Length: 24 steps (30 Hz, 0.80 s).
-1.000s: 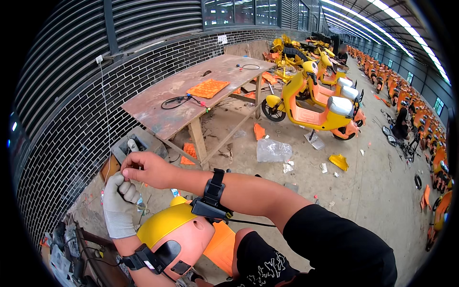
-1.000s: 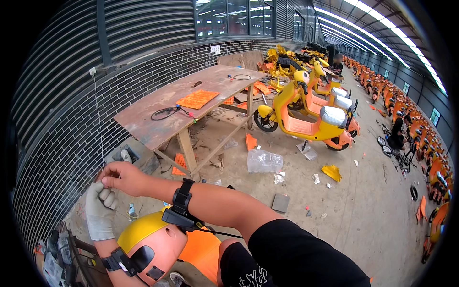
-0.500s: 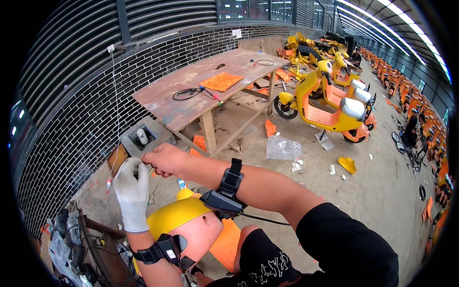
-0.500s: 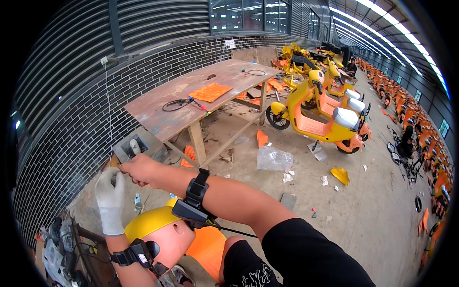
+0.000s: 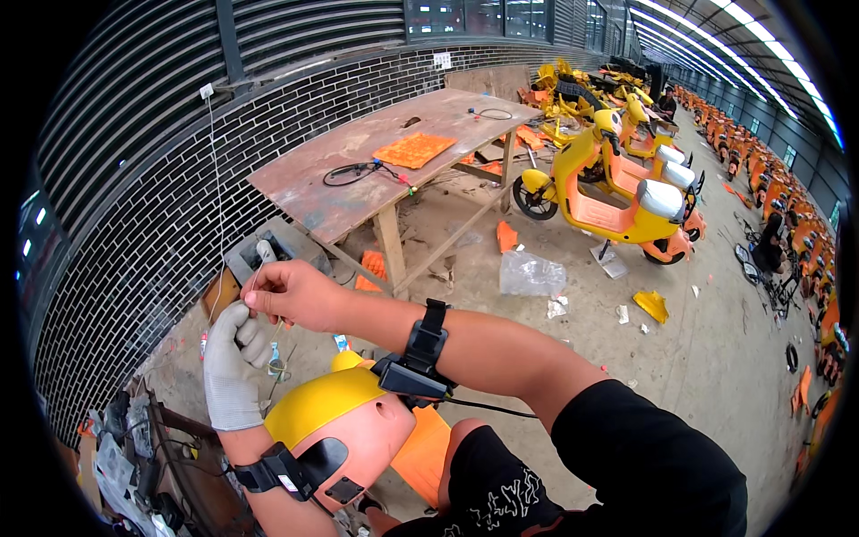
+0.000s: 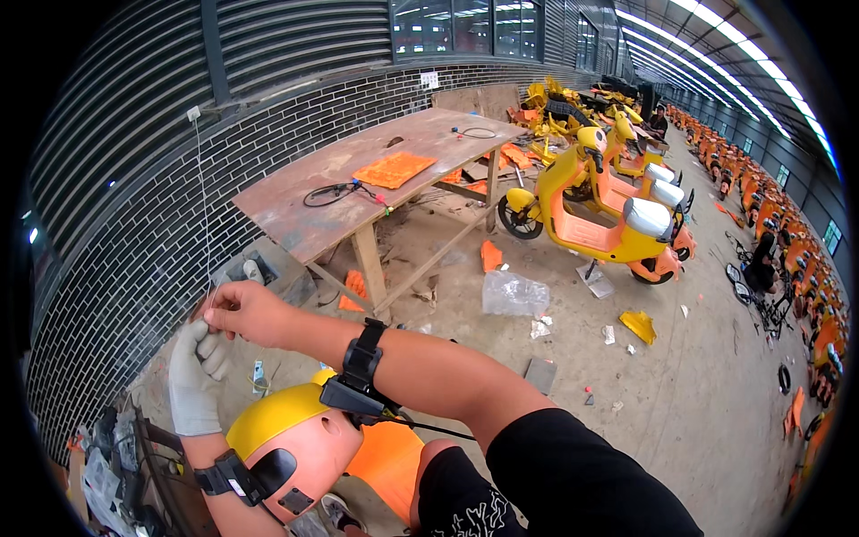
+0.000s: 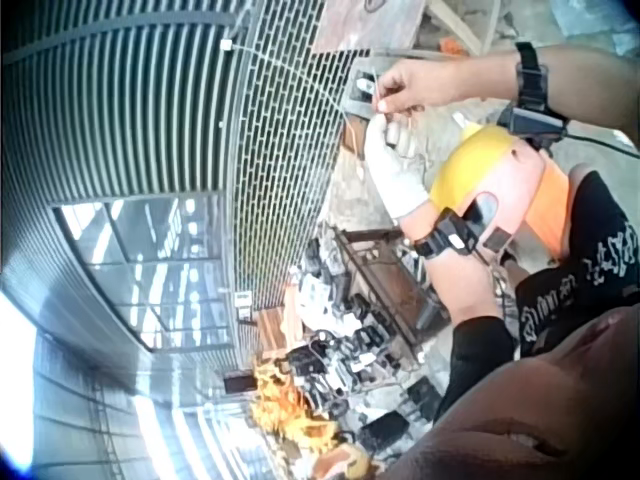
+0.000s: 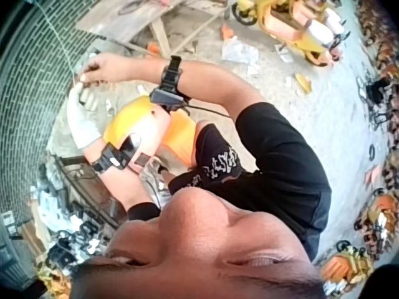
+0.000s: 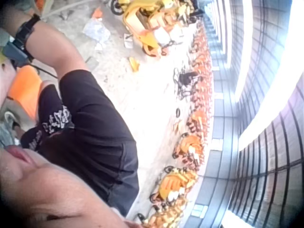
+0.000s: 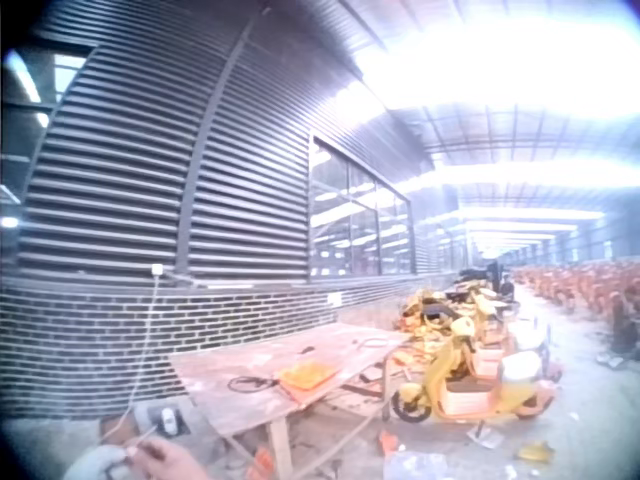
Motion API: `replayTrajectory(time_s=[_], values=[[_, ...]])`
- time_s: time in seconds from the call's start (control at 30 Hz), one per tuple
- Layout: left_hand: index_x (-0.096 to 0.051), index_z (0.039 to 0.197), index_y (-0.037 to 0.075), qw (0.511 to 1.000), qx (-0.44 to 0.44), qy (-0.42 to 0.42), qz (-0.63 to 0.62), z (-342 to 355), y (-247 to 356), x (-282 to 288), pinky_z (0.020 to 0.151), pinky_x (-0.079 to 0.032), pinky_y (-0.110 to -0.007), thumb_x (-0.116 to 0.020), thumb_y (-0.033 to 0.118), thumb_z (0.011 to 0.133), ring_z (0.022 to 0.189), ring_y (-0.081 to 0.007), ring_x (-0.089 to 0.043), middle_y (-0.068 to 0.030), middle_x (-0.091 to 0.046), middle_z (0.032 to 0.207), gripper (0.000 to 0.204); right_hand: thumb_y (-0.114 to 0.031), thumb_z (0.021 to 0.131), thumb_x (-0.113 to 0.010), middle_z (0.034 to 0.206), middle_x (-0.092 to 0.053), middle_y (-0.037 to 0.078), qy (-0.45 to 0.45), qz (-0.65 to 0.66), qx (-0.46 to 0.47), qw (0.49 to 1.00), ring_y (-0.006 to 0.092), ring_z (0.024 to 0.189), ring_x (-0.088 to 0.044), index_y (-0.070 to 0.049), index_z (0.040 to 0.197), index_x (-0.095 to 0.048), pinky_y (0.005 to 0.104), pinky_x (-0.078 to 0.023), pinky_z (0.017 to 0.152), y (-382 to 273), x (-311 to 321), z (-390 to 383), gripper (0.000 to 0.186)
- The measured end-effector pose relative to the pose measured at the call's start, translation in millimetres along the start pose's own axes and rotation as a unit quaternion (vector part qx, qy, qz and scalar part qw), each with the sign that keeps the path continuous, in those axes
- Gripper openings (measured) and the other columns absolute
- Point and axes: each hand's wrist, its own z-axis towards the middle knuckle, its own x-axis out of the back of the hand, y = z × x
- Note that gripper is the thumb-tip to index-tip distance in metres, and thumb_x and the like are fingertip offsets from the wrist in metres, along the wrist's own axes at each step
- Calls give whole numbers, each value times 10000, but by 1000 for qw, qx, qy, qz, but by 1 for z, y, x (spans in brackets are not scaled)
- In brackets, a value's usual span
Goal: The person handles a thin wire and a connector while working on the handlebar and instrument cluster area of an orange and yellow scooter, threading the wire through a small opening.
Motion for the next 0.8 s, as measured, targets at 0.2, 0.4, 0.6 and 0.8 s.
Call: replayTrajectory(time_s=[0.2,0.4,0.6,0.8], values=[[-512,809,147,994,-13,91,64,-7,2,-15,365,-186,-215,-562,195,918,407,-36,-259,83,-344,576,129,-187,932,-604,863,-646,39,13,-11,60,998,90,676,-564,-5,999,-614,252,-484,585,12,5,4,195],[-631,1017,48,938,-125,105,306,17,-7,33,451,-288,-203,-597,216,898,566,-31,-392,36,-534,757,209,-195,847,-659,699,-657,103,86,-101,21,991,165,613,-627,17,839,-660,310,-515,579,8,-3,4,213],[-589,985,-30,815,-292,86,493,23,-16,14,479,-351,-212,-514,125,952,521,-43,-408,-21,-548,736,175,-162,804,-627,654,-652,136,170,-137,8,976,217,623,-634,26,736,-664,363,-501,597,33,0,16,204],[-578,971,-30,701,-376,87,599,27,-27,15,494,-356,-233,-500,142,968,505,-49,-410,-27,-523,689,189,-149,808,-626,717,-657,151,284,-73,-126,948,238,618,-646,28,769,-651,358,-509,592,34,-9,13,184]])
